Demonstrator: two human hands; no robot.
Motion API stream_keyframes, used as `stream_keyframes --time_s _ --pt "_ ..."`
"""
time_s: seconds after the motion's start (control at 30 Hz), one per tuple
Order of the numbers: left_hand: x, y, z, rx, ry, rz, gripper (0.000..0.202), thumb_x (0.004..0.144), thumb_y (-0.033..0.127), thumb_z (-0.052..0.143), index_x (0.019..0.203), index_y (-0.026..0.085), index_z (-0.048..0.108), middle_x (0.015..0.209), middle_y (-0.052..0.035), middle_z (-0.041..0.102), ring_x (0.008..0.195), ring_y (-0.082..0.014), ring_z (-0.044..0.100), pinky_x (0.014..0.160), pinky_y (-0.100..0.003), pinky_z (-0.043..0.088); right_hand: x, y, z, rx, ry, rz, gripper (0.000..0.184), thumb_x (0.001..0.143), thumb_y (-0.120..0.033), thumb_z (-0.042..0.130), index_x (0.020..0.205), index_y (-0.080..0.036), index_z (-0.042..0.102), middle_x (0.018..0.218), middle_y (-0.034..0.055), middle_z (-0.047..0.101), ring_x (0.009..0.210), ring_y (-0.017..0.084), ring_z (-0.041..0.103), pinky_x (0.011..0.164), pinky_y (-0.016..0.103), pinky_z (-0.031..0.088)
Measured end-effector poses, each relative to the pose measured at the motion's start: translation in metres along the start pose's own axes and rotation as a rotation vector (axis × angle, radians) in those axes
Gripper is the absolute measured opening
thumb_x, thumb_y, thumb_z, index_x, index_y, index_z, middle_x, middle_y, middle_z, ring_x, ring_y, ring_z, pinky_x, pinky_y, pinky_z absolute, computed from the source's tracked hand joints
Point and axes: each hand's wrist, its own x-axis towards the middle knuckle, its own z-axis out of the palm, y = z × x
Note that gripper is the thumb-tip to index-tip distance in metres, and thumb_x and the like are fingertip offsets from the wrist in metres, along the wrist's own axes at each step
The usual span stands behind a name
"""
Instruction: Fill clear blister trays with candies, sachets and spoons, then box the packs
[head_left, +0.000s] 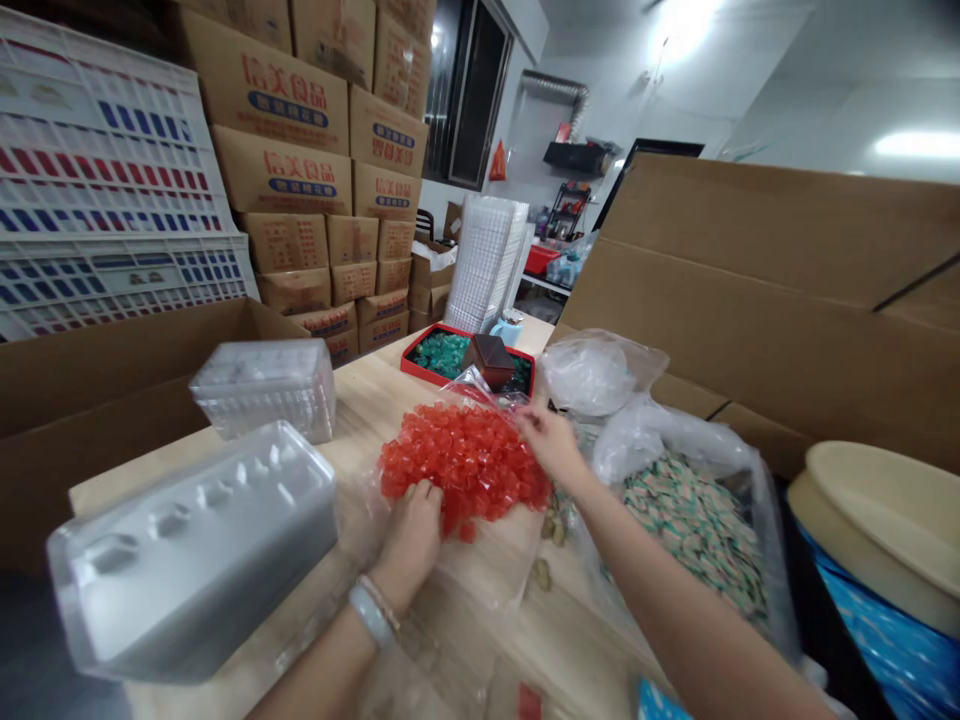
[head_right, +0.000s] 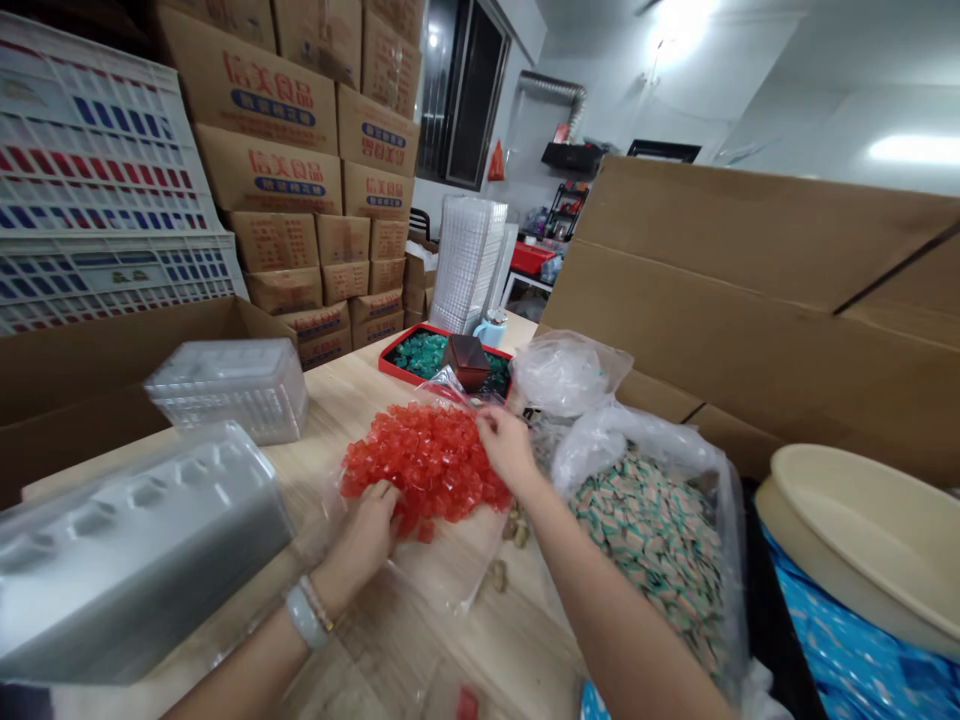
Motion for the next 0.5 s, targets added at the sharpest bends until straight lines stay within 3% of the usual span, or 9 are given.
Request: stream_keyframes --time_s 0.07,0.17,0.27,0.37,0.5 --pt "-0.003 0.005 -0.003 -0.009 0.08 0.042 0.02 0.074 0.009 0.041 0.085 0.016 0.055 0.091 -0.0067 0.055 0.089 -0.0188 0.048 0.08 -0.033 0.035 -0.048 0.002 0.009 0.009 -0.126 -0.02 0.018 0.075 -0.019 0.042 0.071 -0.016 0.06 0.065 0.0015 0.061 0.06 0.013 0.055 0.06 0.024 0.042" --pt "-0.007 0.01 -0.002 -0.19 0.183 0.062 0.022 0.077 0.014 0.041 0.093 0.016 0.054 0.093 -0.0068 0.057 0.089 -0.0178 0.051 0.081 -0.032 0.038 -0.096 -0.001 0.026 -0.089 -0.256 -0.041 0.02 0.076 -0.015 0.041 0.082 -0.016 0.06 0.076 0.0037 0.061 0.069 0.014 0.055 0.066 0.025 0.041" --pt "-0.009 0.012 0.002 -0.474 0.165 -0.036 0.023 0.075 0.02 0.045 0.094 0.015 0.057 0.094 -0.0074 0.061 0.085 -0.0173 0.055 0.079 -0.031 0.041 -0.109 -0.007 0.041 -0.303 -0.242 -0.016 0.026 0.075 -0.014 0.044 0.097 -0.02 0.056 0.091 0.0057 0.057 0.075 0.016 0.054 0.07 0.028 0.039" --pt "-0.013 0.012 0.005 -0.747 0.083 -0.166 0.028 0.071 0.022 0.049 0.096 0.013 0.059 0.085 -0.0071 0.065 0.073 -0.016 0.058 0.07 -0.03 0.045 -0.109 -0.01 0.046 -0.459 -0.288 -0.016 0.022 0.073 -0.01 0.045 0.088 -0.02 0.059 0.089 0.0059 0.056 0.072 0.017 0.053 0.069 0.031 0.037" --pt "-0.022 0.014 0.007 -0.915 0.06 -0.231 0.032 0.064 0.019 0.054 0.095 0.012 0.061 0.077 -0.0047 0.065 0.066 -0.014 0.057 0.065 -0.027 0.045 -0.12 -0.014 0.04 -0.377 -0.261 0.01 0.021 0.073 -0.007 0.042 0.081 -0.017 0.059 0.085 0.0082 0.056 0.084 0.021 0.05 0.074 0.032 0.037"
